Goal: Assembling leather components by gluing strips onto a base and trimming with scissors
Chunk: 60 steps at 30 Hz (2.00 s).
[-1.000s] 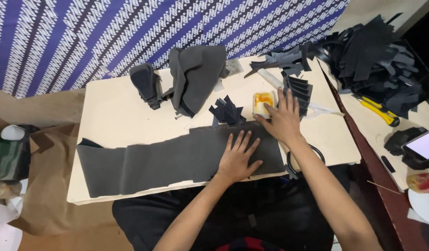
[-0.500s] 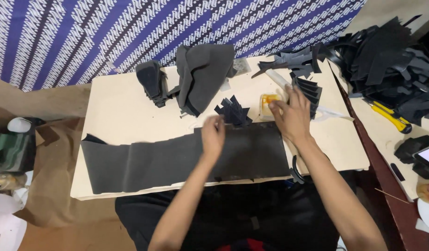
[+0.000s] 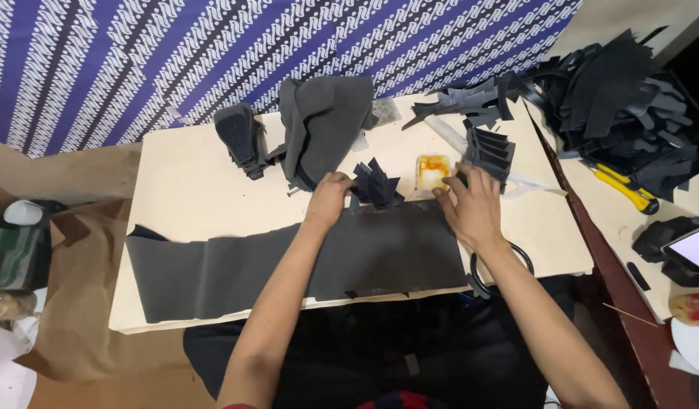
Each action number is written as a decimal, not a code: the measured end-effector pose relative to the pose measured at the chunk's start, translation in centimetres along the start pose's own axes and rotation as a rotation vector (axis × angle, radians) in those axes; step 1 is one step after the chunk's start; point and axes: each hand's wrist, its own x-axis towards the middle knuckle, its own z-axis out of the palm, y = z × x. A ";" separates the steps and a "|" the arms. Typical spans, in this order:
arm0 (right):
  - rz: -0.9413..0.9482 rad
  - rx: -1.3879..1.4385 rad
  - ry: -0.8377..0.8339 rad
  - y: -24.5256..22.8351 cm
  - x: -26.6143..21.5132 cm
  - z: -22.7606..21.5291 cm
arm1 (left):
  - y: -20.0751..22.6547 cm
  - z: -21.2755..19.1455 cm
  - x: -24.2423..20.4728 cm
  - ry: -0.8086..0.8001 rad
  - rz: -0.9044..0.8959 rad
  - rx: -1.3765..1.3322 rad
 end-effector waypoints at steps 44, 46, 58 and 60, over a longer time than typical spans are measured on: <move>-0.049 0.478 -0.337 -7.1 -5.4 1.7 | 13.8 -4.5 -14.5 0.150 0.022 -0.287; -0.060 0.476 -0.318 -7.1 -5.7 1.9 | 13.8 -4.9 -14.5 0.140 0.004 -0.339; -0.185 0.406 -0.317 -7.3 -8.4 1.6 | 13.0 -5.0 -14.0 0.139 -0.068 -0.570; -0.277 0.315 -0.244 -7.4 -9.3 1.9 | 13.4 -5.6 -14.1 0.130 -0.084 -0.551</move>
